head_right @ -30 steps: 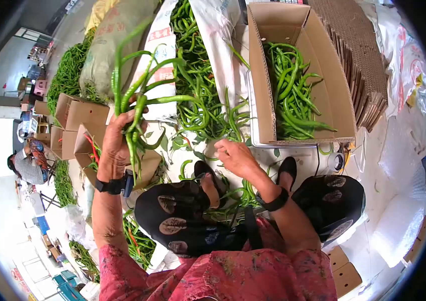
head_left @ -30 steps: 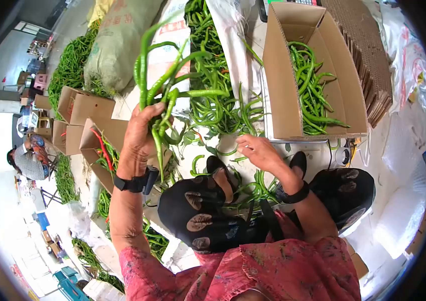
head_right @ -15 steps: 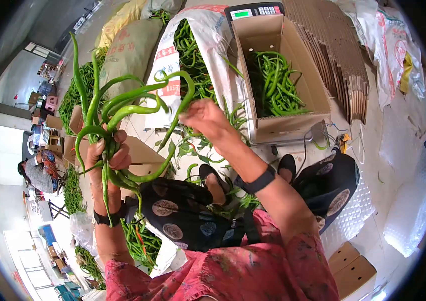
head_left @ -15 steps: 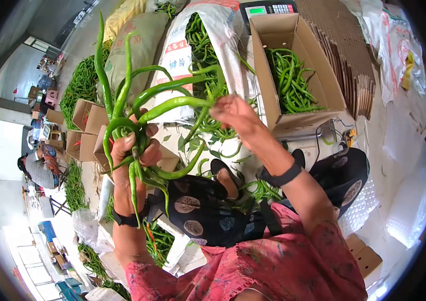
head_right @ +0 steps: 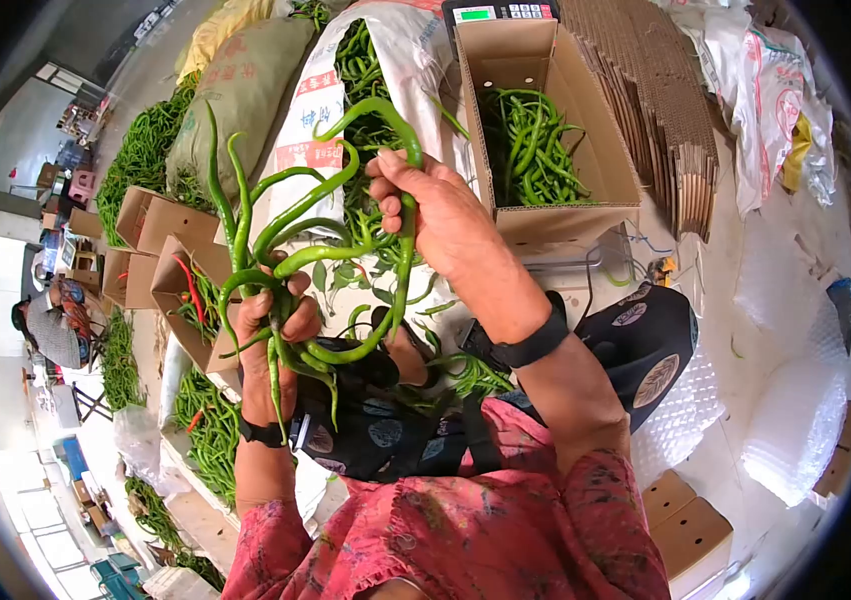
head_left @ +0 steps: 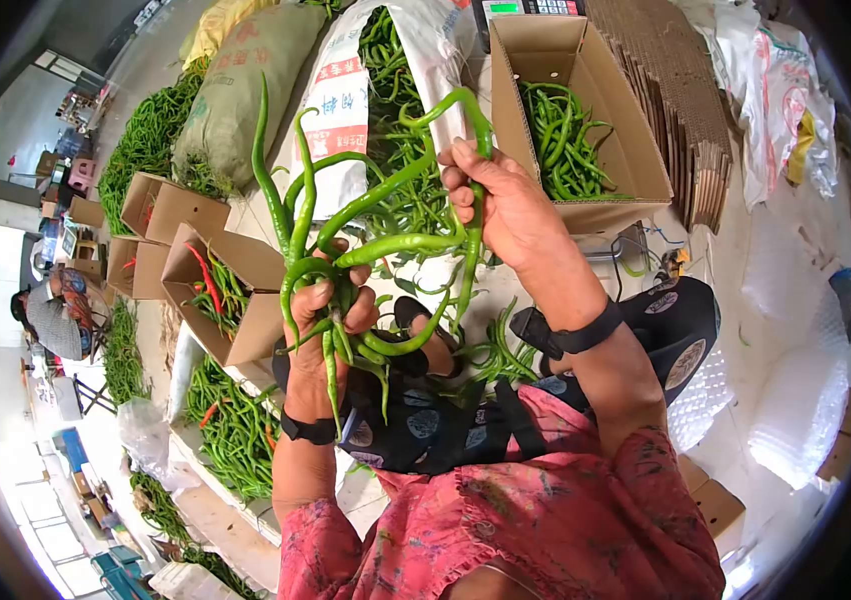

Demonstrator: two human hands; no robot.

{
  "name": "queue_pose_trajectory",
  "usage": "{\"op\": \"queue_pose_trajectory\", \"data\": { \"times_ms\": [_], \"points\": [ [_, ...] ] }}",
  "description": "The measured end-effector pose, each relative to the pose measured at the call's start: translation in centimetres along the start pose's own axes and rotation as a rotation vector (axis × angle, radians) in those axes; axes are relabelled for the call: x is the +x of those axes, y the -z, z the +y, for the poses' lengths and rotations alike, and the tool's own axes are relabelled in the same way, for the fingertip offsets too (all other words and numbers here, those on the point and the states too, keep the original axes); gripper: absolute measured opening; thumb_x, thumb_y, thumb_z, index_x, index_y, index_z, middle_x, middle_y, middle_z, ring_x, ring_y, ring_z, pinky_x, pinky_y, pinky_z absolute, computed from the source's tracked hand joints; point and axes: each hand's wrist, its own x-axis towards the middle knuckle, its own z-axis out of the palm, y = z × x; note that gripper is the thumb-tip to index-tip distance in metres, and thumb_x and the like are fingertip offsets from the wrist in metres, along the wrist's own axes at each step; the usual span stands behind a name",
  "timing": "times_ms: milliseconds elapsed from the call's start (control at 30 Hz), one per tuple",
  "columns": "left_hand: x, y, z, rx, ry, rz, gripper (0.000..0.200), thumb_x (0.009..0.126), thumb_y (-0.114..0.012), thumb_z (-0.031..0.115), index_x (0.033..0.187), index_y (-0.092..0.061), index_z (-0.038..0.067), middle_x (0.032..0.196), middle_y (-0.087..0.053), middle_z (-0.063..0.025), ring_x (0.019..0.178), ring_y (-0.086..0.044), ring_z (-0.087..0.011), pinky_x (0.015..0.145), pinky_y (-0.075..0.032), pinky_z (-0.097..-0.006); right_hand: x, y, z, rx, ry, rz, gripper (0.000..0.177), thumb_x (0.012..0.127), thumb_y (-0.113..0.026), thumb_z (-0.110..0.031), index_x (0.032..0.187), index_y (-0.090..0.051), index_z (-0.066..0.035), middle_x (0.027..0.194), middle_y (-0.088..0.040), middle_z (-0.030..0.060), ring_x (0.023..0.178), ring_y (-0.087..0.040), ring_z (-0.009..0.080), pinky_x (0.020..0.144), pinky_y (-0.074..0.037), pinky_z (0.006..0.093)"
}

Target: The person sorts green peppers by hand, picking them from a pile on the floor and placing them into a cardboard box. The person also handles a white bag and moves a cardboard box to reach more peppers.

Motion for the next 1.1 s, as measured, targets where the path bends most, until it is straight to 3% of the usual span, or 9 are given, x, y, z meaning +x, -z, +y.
{"op": "queue_pose_trajectory", "data": {
  "times_ms": [267, 400, 500, 567, 633, 800, 900, 967, 1100],
  "points": [
    [1.4, 1.2, -1.3, -0.056, -0.046, -0.045, 0.039, 0.081, -0.067, 0.018, 0.117, -0.054, 0.011, 0.093, -0.051, -0.0068, 0.051, -0.039, -0.0091, 0.043, -0.032, -0.0205, -1.5, 3.6, -0.5, 0.168, -0.075, 0.088, 0.022, 0.094, -0.061, -0.018, 0.104, -0.060, 0.002, 0.081, -0.056, 0.0033, 0.065, -0.050, 0.0100, 0.057, -0.043, 0.0231],
    [2.4, 1.7, -1.5, -0.059, -0.048, -0.044, 0.037, 0.084, -0.063, 0.019, 0.113, -0.049, 0.000, 0.096, -0.052, -0.0073, 0.055, -0.039, -0.0087, 0.046, -0.032, -0.0208, -0.2, 7.1, -5.4, 0.119, 0.041, 0.079, 0.024, 0.096, -0.058, -0.019, 0.108, -0.057, 0.001, 0.084, -0.059, 0.0039, 0.069, -0.055, 0.0103, 0.059, -0.043, 0.0232],
    [2.9, 2.1, -1.9, -0.102, -0.037, -0.013, 0.037, 0.084, -0.063, 0.019, 0.113, -0.048, 0.000, 0.096, -0.053, -0.0077, 0.056, -0.040, -0.0092, 0.047, -0.034, -0.0216, 2.5, 9.3, -10.9, -0.189, 0.167, 0.557, 0.034, 0.096, -0.059, -0.023, 0.116, -0.054, 0.004, 0.098, -0.060, 0.0122, 0.093, -0.058, 0.0217, 0.086, -0.048, 0.0343],
    [3.0, 2.3, -2.0, -0.120, -0.045, 0.017, 0.036, 0.084, -0.063, 0.019, 0.111, -0.049, -0.001, 0.096, -0.053, -0.0079, 0.057, -0.041, -0.0096, 0.047, -0.033, -0.0215, 2.2, 12.0, -12.4, -0.778, 0.356, 0.682, 0.051, 0.093, -0.063, -0.028, 0.128, -0.048, 0.006, 0.123, -0.056, 0.0167, 0.114, -0.053, 0.0205, 0.095, -0.042, 0.0290],
    [3.3, 3.2, -2.0, -0.212, -0.006, 0.000, 0.045, 0.083, -0.065, 0.014, 0.125, -0.050, 0.007, 0.099, -0.056, -0.0112, 0.059, -0.044, -0.0149, 0.051, -0.037, -0.0263, 0.6, 9.6, -11.4, -1.127, 0.513, 0.825, 0.047, 0.092, -0.063, -0.028, 0.126, -0.054, 0.003, 0.115, -0.061, 0.0106, 0.110, -0.055, 0.0164, 0.095, -0.041, 0.0276],
    [4.2, 2.6, -2.8, -0.134, -0.009, 0.074, 0.034, 0.085, -0.063, 0.019, 0.109, -0.051, -0.001, 0.096, -0.054, -0.0079, 0.059, -0.042, -0.0111, 0.051, -0.034, -0.0225, -4.5, -0.3, -2.8, -1.207, 0.207, 0.060, 0.030, 0.092, -0.062, -0.023, 0.114, -0.064, -0.003, 0.107, -0.066, 0.0049, 0.092, -0.061, 0.0121, 0.084, -0.049, 0.0282],
    [4.3, 2.8, -3.4, -0.117, 0.011, 0.029, 0.040, 0.085, -0.063, 0.019, 0.120, -0.050, 0.002, 0.100, -0.057, -0.0098, 0.060, -0.044, -0.0121, 0.052, -0.034, -0.0239, -2.6, -1.0, 2.7, -0.949, 0.085, 0.009, 0.047, 0.083, -0.073, -0.027, 0.121, -0.060, -0.003, 0.104, -0.065, 0.0075, 0.091, -0.061, 0.0141, 0.081, -0.049, 0.0271],
    [3.8, 2.9, -4.1, -0.220, 0.048, 0.122, 0.037, 0.086, -0.067, 0.012, 0.119, -0.051, 0.006, 0.101, -0.061, -0.0143, 0.073, -0.062, -0.0218, 0.062, -0.054, -0.0311, -1.4, -1.7, 4.5, -0.849, 0.185, -0.048, 0.051, 0.079, -0.077, -0.025, 0.121, -0.059, -0.003, 0.106, -0.064, 0.0088, 0.088, -0.063, 0.0145, 0.077, -0.049, 0.0253],
    [3.8, 3.6, -4.9, -0.018, 0.021, 0.137, 0.036, 0.089, -0.065, 0.016, 0.121, -0.051, 0.006, 0.106, -0.061, -0.0124, 0.089, -0.064, -0.0243, 0.071, -0.058, -0.0341, 0.6, -2.5, 6.0, -0.615, 0.007, 0.017, 0.033, 0.080, -0.074, -0.019, 0.106, -0.062, -0.002, 0.095, -0.068, 0.0076, 0.082, -0.063, 0.0142, 0.068, -0.049, 0.0253]
  ]
}}
